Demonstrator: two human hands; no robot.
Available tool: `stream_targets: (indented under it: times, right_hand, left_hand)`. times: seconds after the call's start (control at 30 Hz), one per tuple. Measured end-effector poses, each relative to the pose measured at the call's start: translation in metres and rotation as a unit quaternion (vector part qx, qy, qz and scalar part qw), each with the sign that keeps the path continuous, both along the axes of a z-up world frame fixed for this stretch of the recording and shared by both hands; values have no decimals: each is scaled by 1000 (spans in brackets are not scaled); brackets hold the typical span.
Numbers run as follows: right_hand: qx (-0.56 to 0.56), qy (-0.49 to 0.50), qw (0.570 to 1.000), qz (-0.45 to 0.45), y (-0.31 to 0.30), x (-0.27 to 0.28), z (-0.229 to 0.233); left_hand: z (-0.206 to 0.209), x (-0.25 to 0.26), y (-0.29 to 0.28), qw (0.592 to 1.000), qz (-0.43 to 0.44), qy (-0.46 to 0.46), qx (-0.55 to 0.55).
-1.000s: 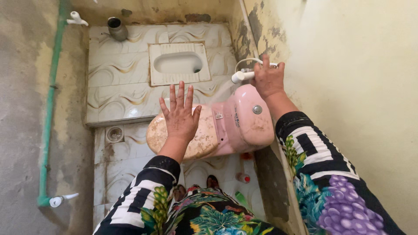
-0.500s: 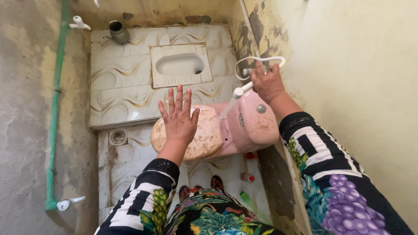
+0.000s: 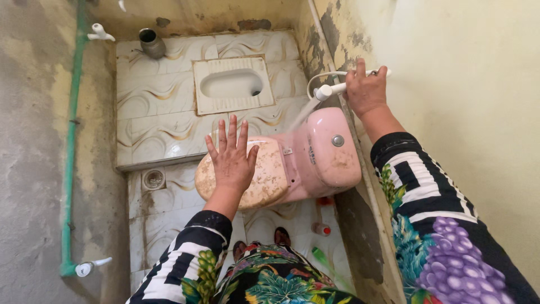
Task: The person scrubs the inside of a pink portable toilet with a brush while rinsing with a handheld bidet sprayer. They then rinse the toilet seat and lid with the sprayer and close the lid.
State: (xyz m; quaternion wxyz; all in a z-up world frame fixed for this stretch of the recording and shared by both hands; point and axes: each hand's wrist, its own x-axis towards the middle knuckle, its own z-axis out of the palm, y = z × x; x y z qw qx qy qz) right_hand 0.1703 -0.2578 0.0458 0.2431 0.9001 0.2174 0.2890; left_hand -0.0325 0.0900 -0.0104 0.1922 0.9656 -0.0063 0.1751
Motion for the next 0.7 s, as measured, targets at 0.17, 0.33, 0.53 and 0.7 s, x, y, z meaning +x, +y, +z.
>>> stream_targets:
  times: [0.17,0.33,0.53,0.7]
  right_hand:
    - [-2,13,1000,-7,0,4,-7]
    - [-21,0,999,24,1,9,-25]
    - [11,43,996,74,24,-8,-35]
    - [46,66,994,72,56,-27,-42]
  left_hand:
    - [-1,1,-2,1000,2,-2,5]
    - [-1,2,-4,1000,6,1,4]
    - [1,3,-2,1000,15,11,11]
    - [-2,2,3,1000,22,12,12]
